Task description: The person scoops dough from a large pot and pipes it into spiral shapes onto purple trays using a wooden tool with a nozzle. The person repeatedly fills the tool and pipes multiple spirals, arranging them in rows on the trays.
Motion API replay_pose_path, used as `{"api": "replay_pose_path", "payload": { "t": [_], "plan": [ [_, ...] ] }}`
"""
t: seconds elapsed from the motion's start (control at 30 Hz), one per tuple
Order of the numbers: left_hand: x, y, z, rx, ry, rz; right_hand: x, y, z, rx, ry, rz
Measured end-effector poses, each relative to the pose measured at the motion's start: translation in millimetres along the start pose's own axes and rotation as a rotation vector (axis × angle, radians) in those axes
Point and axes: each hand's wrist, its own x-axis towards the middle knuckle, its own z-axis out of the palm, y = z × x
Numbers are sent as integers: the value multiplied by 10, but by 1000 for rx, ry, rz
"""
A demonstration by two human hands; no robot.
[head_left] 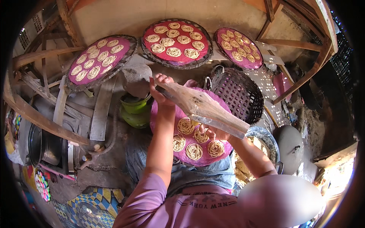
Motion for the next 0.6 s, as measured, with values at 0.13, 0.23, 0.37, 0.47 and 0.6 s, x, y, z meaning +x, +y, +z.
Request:
{"api": "replay_pose_path", "payload": {
  "t": [0.13,0.23,0.37,0.47,0.6],
  "plan": [
    [-13,60,11,-20,-45,22,141,72,-144,-291,143,-85],
    [73,231,146,70,-107,68,235,29,-71,-1333,336,-315],
    [160,468,643,67,-168,116,475,30,47,-2215,485,-557],
    [114,739,1260,76,-268,68,364,100,240,-2035,578,-28],
    [-292,1211,2167,149,-392,46,-66,617,733,-1179,298,17]
  ]
}}
